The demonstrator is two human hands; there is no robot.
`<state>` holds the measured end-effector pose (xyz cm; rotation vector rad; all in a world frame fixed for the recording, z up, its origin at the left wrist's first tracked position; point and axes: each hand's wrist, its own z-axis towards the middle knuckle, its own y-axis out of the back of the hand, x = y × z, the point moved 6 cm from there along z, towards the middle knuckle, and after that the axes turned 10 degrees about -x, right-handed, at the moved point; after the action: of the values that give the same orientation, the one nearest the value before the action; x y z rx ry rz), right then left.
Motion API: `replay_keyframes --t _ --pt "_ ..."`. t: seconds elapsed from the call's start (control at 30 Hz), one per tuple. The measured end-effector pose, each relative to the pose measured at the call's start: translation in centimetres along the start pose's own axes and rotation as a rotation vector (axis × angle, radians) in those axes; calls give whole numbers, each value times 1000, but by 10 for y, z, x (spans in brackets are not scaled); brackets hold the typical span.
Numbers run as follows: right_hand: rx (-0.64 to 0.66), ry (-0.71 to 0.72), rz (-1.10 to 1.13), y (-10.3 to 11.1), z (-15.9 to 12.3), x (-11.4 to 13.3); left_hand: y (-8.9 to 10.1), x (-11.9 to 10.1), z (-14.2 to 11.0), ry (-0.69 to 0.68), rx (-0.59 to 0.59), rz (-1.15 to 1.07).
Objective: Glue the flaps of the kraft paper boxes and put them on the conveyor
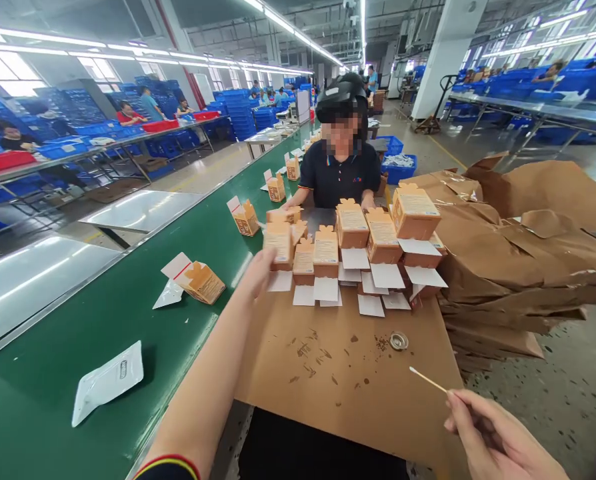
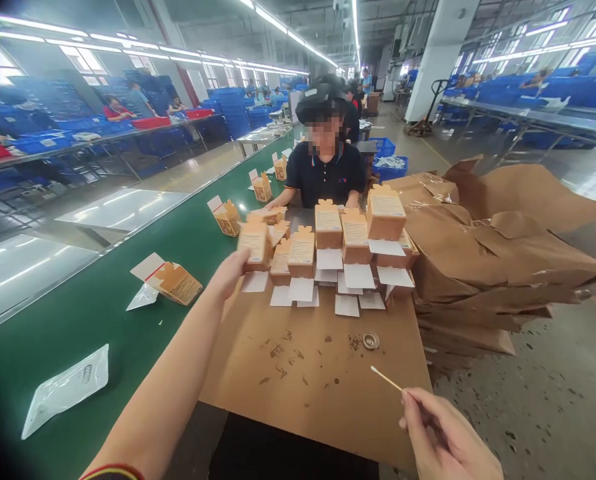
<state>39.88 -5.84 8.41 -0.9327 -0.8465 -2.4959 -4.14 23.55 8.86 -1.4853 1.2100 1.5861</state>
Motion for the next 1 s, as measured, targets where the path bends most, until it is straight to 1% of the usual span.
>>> replay_keyframes --t 0.03,0.1,0.13,0.17,0.2,0.27,0.33,0.4,0.47,0.5,0.6,0.63,0.67,0.7,0.77,0.8,0.9,1.0 --pt "32 33 -3 -5 6 3 14 5 -15 4 -20 -49" --pt "9 138 40 -16 18 11 37 21 -52 6 -29 -184" --pt "-1 190 29 -24 23 12 44 33 -72 21 -4 -242" --pt "3 228 16 -33 27 12 47 46 -93 54 41 -270" --pt "31 248 -2 -44 30 9 46 61 -113 96 101 -275" --pt "103 260 -50 -65 33 -2 37 88 -147 177 210 -237" --pt "165 253 -96 -79 34 -13 25 106 -167 221 271 -215" --pt "197 252 -118 -85 36 -21 14 114 -173 236 297 -214" --pt "200 263 -116 -82 36 -19 8 114 -171 240 317 -215" --pt "176 272 -108 -77 36 -15 6 113 -168 236 327 -214" --pt "63 282 -16 -61 26 9 6 107 -163 227 363 -201" --pt "55 271 45 -61 18 19 6 105 -162 226 375 -196" --pt "84 257 118 -65 7 29 6 104 -162 224 382 -192" --pt "152 234 193 -73 -5 39 6 104 -162 222 383 -188" --pt "322 213 294 -99 -34 59 7 104 -162 212 371 -178" --pt "384 201 319 -113 -48 67 7 104 -163 208 365 -173" --pt "465 215 351 -146 -77 81 6 106 -163 201 365 -165" --pt "479 231 354 -163 -85 82 6 108 -164 196 375 -177"
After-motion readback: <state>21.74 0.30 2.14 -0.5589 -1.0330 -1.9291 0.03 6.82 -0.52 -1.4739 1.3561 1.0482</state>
